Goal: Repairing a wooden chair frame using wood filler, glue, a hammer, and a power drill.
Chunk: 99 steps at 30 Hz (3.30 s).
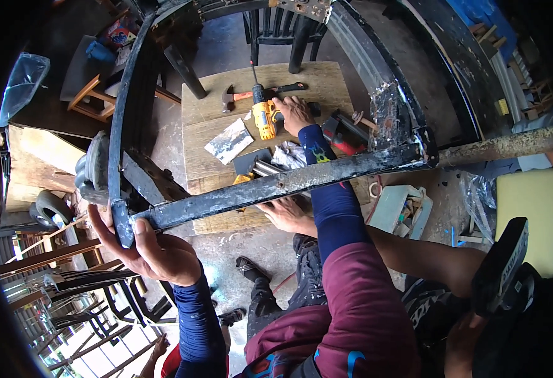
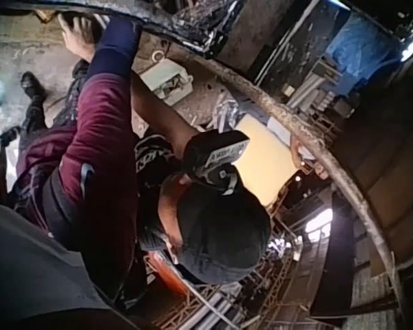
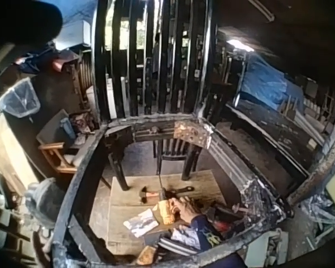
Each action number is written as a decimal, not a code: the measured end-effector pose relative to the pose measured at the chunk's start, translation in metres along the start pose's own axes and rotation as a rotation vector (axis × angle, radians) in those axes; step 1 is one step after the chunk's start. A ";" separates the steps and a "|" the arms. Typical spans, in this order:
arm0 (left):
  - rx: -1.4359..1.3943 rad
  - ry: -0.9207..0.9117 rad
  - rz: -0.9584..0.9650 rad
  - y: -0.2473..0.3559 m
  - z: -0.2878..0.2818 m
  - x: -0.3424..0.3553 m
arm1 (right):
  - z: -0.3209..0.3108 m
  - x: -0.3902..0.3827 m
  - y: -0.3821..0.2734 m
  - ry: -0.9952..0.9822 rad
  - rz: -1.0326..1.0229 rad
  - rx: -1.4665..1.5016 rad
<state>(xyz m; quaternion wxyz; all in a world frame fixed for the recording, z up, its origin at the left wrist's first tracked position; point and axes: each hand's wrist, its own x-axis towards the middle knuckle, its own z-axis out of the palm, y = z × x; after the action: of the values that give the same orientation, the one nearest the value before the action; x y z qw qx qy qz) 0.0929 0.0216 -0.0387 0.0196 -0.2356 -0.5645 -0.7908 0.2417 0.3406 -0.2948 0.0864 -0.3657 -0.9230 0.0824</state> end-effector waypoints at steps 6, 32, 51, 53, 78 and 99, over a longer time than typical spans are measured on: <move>0.144 0.052 0.121 -0.009 -0.014 0.006 | 0.000 -0.022 -0.067 0.181 0.280 0.005; -0.016 -0.206 -0.002 0.003 -0.023 0.005 | -0.075 -0.190 -0.156 0.776 0.350 0.873; 0.602 -0.567 0.866 -0.022 -0.060 0.038 | 0.044 -0.168 -0.269 0.564 0.251 0.611; 0.663 -0.555 0.874 -0.021 -0.061 0.039 | 0.040 -0.159 -0.268 0.566 0.243 0.512; 0.170 -0.086 -0.048 0.009 -0.002 0.002 | 0.039 -0.002 -0.179 -0.102 0.839 0.191; -0.055 -0.307 -0.022 -0.007 -0.032 0.028 | -0.104 -0.130 -0.290 0.620 -0.126 1.117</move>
<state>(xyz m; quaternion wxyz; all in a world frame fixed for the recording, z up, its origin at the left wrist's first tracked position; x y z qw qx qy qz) 0.0545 0.0021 -0.0418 -0.0819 -0.3479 -0.5417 -0.7608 0.1660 0.0517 -0.1442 0.5315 -0.2176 -0.6929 0.4359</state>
